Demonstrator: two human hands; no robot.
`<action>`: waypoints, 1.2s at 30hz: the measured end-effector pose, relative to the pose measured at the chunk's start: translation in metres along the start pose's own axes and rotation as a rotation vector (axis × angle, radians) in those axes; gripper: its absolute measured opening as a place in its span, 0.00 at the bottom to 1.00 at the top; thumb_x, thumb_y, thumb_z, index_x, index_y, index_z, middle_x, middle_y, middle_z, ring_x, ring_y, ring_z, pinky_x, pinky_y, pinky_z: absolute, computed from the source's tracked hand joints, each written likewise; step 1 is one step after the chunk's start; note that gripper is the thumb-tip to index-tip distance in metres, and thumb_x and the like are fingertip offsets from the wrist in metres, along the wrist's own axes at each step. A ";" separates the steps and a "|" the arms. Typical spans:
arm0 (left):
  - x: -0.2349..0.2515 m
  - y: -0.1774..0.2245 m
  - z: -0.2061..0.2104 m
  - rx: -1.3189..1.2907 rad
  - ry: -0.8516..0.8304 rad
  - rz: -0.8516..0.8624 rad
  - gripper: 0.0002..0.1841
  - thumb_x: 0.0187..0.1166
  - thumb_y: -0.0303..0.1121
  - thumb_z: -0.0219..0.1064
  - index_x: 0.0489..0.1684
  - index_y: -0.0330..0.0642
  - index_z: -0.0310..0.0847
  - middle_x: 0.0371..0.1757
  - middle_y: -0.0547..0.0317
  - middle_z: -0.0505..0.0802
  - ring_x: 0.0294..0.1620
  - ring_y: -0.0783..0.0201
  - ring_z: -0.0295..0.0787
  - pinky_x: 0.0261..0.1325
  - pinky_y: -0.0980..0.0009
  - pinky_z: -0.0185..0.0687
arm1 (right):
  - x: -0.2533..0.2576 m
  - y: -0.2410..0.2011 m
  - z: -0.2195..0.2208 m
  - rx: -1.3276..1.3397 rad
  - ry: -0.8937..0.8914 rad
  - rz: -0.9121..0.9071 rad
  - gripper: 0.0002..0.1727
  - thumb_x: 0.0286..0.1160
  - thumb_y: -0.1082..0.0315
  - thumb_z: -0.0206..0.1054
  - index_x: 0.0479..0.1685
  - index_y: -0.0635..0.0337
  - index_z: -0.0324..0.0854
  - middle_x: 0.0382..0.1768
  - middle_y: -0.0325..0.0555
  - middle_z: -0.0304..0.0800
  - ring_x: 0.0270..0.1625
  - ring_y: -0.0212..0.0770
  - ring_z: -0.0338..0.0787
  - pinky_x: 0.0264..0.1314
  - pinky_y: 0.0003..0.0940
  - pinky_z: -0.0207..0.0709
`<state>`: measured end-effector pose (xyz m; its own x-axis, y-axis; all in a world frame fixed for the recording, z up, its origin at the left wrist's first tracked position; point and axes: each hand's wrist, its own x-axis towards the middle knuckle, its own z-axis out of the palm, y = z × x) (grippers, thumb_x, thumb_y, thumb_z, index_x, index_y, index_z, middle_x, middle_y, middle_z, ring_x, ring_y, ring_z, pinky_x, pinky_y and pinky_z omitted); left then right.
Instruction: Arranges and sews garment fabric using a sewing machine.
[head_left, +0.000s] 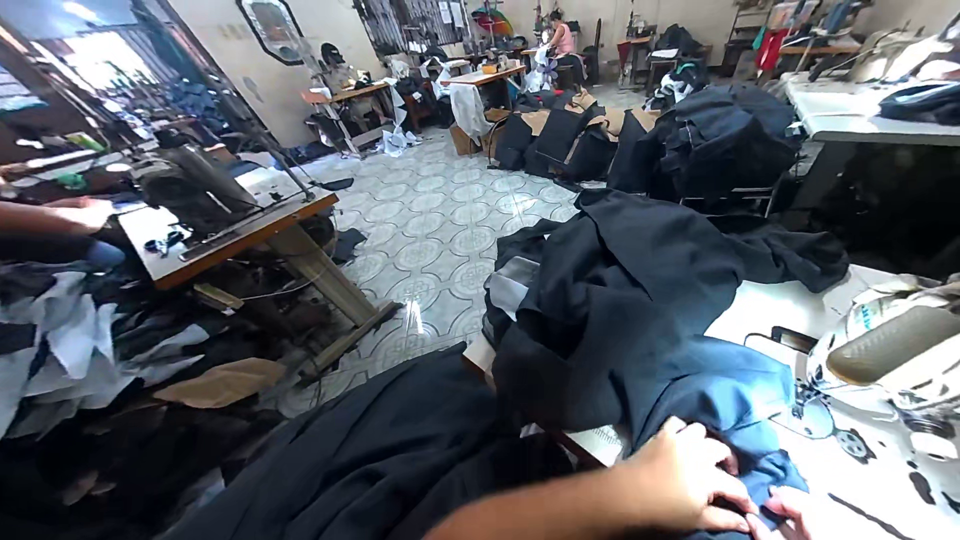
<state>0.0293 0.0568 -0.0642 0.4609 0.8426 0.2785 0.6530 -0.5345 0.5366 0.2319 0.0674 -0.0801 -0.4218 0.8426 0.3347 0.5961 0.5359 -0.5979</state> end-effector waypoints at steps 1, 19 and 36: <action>-0.005 0.013 0.003 0.009 0.020 -0.117 0.10 0.77 0.38 0.72 0.46 0.47 0.97 0.51 0.40 0.95 0.59 0.36 0.88 0.61 0.38 0.75 | 0.001 0.010 0.005 0.055 0.002 -0.032 0.20 0.72 0.62 0.73 0.49 0.74 0.85 0.48 0.67 0.91 0.50 0.56 0.91 0.57 0.50 0.82; 0.037 0.013 -0.018 0.367 -0.171 0.451 0.06 0.73 0.24 0.69 0.32 0.37 0.93 0.41 0.52 0.95 0.57 0.51 0.90 0.74 0.48 0.68 | 0.015 -0.016 -0.014 0.158 -0.049 -0.015 0.27 0.67 0.71 0.68 0.62 0.85 0.78 0.56 0.69 0.90 0.61 0.48 0.91 0.70 0.37 0.78; 0.035 0.012 0.003 0.021 -0.104 -0.263 0.17 0.83 0.41 0.64 0.57 0.38 0.88 0.65 0.45 0.89 0.77 0.43 0.78 0.72 0.29 0.64 | 0.038 0.031 -0.016 -0.097 -0.132 -0.053 0.13 0.71 0.65 0.66 0.42 0.64 0.93 0.47 0.62 0.92 0.53 0.64 0.91 0.55 0.66 0.78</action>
<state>0.0557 0.0798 -0.0505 0.3321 0.9420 0.0480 0.7703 -0.3003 0.5625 0.2455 0.1165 -0.0738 -0.5369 0.8022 0.2612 0.6312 0.5874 -0.5065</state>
